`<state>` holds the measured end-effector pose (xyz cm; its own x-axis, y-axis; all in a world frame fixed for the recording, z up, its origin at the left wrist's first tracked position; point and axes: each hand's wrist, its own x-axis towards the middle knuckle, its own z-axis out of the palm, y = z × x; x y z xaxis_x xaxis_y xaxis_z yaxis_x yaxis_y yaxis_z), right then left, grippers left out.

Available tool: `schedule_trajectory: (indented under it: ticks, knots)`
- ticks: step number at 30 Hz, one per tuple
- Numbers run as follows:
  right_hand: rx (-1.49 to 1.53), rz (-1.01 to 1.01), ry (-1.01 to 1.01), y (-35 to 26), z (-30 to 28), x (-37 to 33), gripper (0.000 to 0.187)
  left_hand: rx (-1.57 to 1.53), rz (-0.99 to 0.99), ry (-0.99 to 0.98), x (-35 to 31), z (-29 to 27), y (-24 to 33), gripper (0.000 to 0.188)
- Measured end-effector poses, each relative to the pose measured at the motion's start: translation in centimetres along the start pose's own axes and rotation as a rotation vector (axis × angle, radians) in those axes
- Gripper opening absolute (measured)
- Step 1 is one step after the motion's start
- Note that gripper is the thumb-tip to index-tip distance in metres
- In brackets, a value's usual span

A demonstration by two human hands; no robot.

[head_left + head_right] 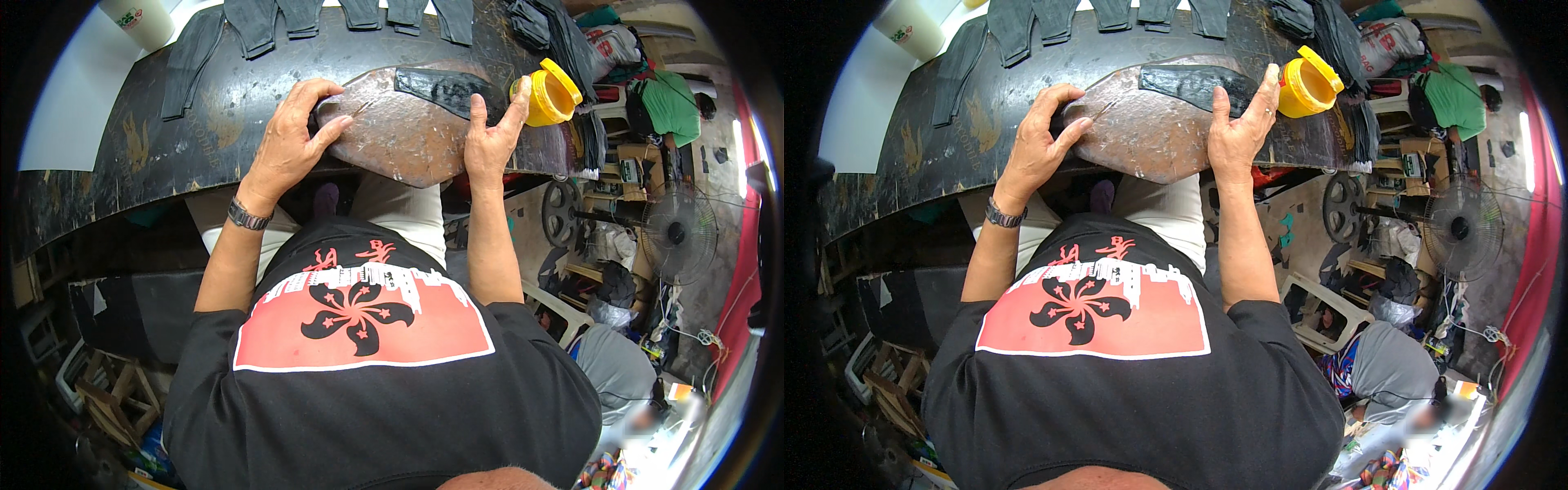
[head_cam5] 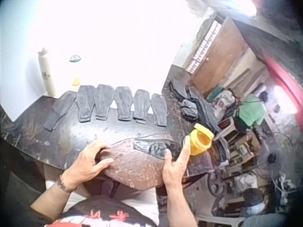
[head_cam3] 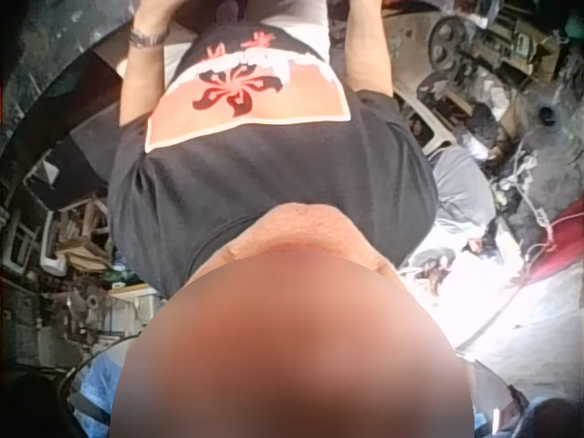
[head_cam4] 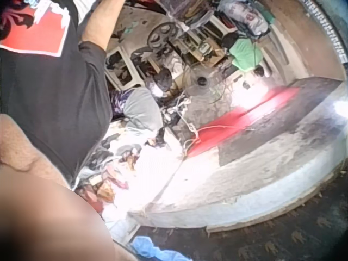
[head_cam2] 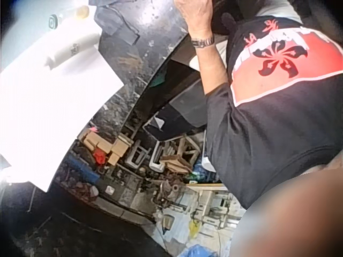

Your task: The person repeatedly rubs small black rubber pieces on a curved wooden block using both hands. They pick up each piece, rub it against the block, and place it back on the table. The person also opens a yellow container and rubs the block with their hands.

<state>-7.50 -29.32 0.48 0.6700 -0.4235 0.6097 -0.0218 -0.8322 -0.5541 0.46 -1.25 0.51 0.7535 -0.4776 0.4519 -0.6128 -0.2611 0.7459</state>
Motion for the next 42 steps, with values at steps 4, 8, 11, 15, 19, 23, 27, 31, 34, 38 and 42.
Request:
schedule_trajectory:
  ticks: [4, 8, 11, 15, 19, 23, 27, 31, 34, 38, 42]
  knots:
    - [0.146, 0.012, 0.011, -0.2, -0.1, -0.1, 0.075, -0.023, 0.000, 0.002, 0.1, -0.2, -0.1, 0.035]
    - [-0.016, -0.022, 0.043, -0.2, -0.1, -0.3, 0.058, -0.021, 0.016, 0.017, 0.2, -0.2, -0.3, 0.025]
    - [-0.330, -0.076, -0.113, -0.1, -0.1, -0.3, 0.037, -0.016, -0.003, 0.000, 0.2, -0.1, -0.1, 0.020]
    - [-0.288, -0.090, -0.086, -0.2, 0.1, -0.3, 0.037, -0.068, -0.069, -0.044, 2.3, -1.3, 0.8, 0.015]
    - [-0.113, -0.155, 0.003, -0.4, -0.3, -0.4, 0.038, -0.060, 0.124, -0.017, 7.7, -2.7, 2.4, 0.017]
    - [0.163, -0.103, 0.195, -0.5, -0.9, -0.8, 0.045, 0.008, 0.392, -0.212, 12.7, 1.4, 4.3, 0.020]
    - [0.378, -0.003, 0.271, -0.3, -1.1, -1.1, 0.051, 0.085, 0.344, -0.553, 15.3, 8.0, 4.7, 0.023]
    - [0.472, 0.044, 0.247, 0.1, -1.0, -1.3, 0.057, 0.144, 0.326, -0.655, 17.2, 13.4, 4.0, 0.031]
    - [0.500, 0.064, 0.218, 0.3, -1.0, -1.4, 0.056, 0.203, 0.331, -0.678, 18.1, 15.9, 3.9, 0.031]
    - [0.617, 0.084, 0.216, 0.2, -0.9, -1.4, 0.056, 0.381, 0.363, -0.706, 18.7, 17.5, 4.8, 0.031]
    - [0.627, 0.117, 0.230, -0.1, -0.9, -1.4, 0.059, 0.349, 0.318, -0.741, 19.2, 17.5, 5.9, 0.020]
